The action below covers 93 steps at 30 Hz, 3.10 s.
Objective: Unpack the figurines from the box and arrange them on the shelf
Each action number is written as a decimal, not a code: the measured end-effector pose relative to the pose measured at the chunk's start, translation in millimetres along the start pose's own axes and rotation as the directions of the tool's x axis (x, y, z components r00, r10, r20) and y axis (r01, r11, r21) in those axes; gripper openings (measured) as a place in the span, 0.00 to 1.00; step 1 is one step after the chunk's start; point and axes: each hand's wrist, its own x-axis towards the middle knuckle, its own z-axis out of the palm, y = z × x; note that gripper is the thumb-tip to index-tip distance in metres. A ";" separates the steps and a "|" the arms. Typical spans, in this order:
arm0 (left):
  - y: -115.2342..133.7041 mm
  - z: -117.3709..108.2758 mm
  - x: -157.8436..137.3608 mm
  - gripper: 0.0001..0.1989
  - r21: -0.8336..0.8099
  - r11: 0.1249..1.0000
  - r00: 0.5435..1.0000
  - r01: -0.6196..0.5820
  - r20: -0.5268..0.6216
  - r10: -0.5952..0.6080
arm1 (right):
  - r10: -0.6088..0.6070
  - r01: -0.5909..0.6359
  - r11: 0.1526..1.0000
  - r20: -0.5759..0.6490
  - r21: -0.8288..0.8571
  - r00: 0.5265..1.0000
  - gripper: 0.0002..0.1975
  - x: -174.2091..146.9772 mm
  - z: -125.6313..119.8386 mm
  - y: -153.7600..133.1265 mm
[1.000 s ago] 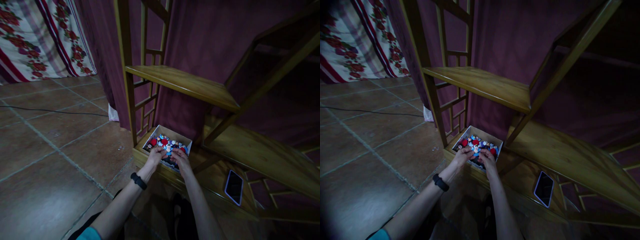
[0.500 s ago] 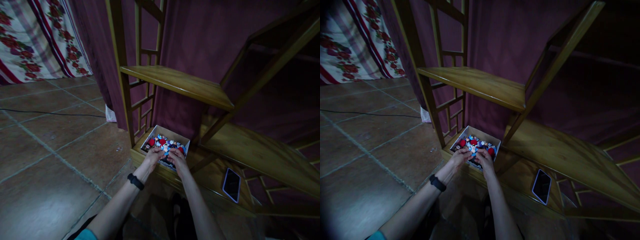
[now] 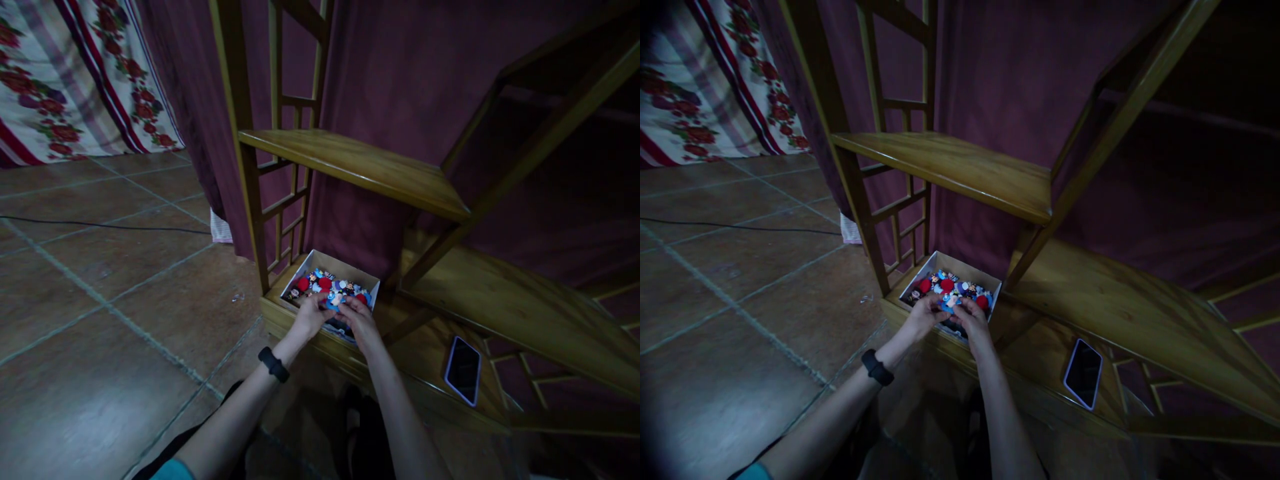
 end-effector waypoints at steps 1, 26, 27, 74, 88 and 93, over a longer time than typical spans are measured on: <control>-2.0 0.9 0.2 0.11 0.078 0.996 0.999 -0.041 0.001 0.041 | -0.007 0.007 1.000 0.011 0.005 1.000 0.18 0.1 -0.3 0.0; 27.4 10.8 -31.5 0.27 0.874 0.198 0.880 -0.444 0.383 0.279 | -0.006 0.005 0.997 -0.009 -0.080 1.000 0.23 -4.7 -3.8 -0.6; 27.0 10.3 -31.5 0.27 0.873 0.185 0.876 -0.451 0.393 0.280 | -0.009 0.008 0.996 -0.017 -0.087 1.000 0.23 -3.4 -4.0 1.3; 1.7 7.0 -2.9 0.21 -0.267 0.945 0.950 0.190 -0.192 -0.246 | -0.029 0.016 0.997 -0.171 -0.079 0.985 0.15 1.1 -4.5 1.9; -8.0 6.4 -3.4 0.21 -0.329 0.918 0.912 0.223 -0.262 -0.315 | 0.056 -0.052 0.998 -0.153 0.033 0.987 0.17 4.1 -1.3 9.1; -10.4 3.3 -3.2 0.21 -0.447 0.871 0.922 0.206 -0.210 -0.326 | 0.063 -0.058 0.997 -0.140 0.043 0.988 0.19 7.2 -0.2 10.4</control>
